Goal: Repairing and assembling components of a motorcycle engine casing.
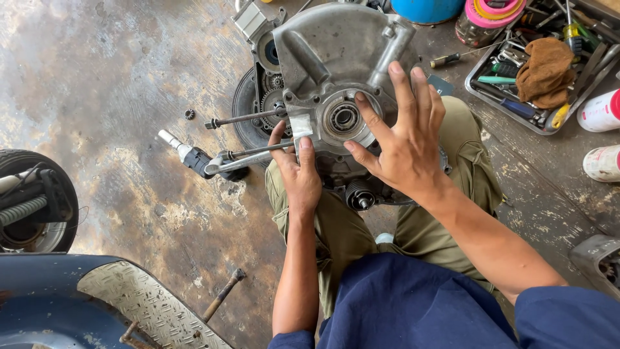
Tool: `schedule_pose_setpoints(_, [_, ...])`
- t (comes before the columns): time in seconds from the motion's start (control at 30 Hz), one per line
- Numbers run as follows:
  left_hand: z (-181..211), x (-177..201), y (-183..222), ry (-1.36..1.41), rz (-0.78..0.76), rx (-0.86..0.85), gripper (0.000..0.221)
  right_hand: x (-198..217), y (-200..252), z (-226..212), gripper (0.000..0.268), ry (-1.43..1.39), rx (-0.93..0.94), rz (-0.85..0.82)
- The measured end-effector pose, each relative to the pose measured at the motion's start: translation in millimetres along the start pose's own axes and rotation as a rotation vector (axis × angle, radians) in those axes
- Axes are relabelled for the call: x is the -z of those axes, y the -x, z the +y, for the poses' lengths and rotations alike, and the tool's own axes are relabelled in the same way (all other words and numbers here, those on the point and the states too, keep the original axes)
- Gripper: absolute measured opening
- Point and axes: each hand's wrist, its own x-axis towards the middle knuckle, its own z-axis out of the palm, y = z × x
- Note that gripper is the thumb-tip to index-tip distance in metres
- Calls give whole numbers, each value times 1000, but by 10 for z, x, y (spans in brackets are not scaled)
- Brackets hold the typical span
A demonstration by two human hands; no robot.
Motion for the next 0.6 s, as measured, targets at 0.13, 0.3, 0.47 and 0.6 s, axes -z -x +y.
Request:
schedule_pose_setpoints(0.13, [-43,26,-10,17,-2,-11,56,106,-18,-74,67,-38,4,0])
schedule_pose_setpoints(0.3, [-71,34,-29,18,-8,-7,58,274,-18,-118,39,-352,-39,131])
schedule_pose_setpoints(0.47, [10,-49,-59,-26,59,-90,58,65,102,31,37,-506,-23,320])
schedule_pose_setpoints(0.6, [-72,-39,-104,-48,61,-120,57,83,143,167,39,-529,-56,371])
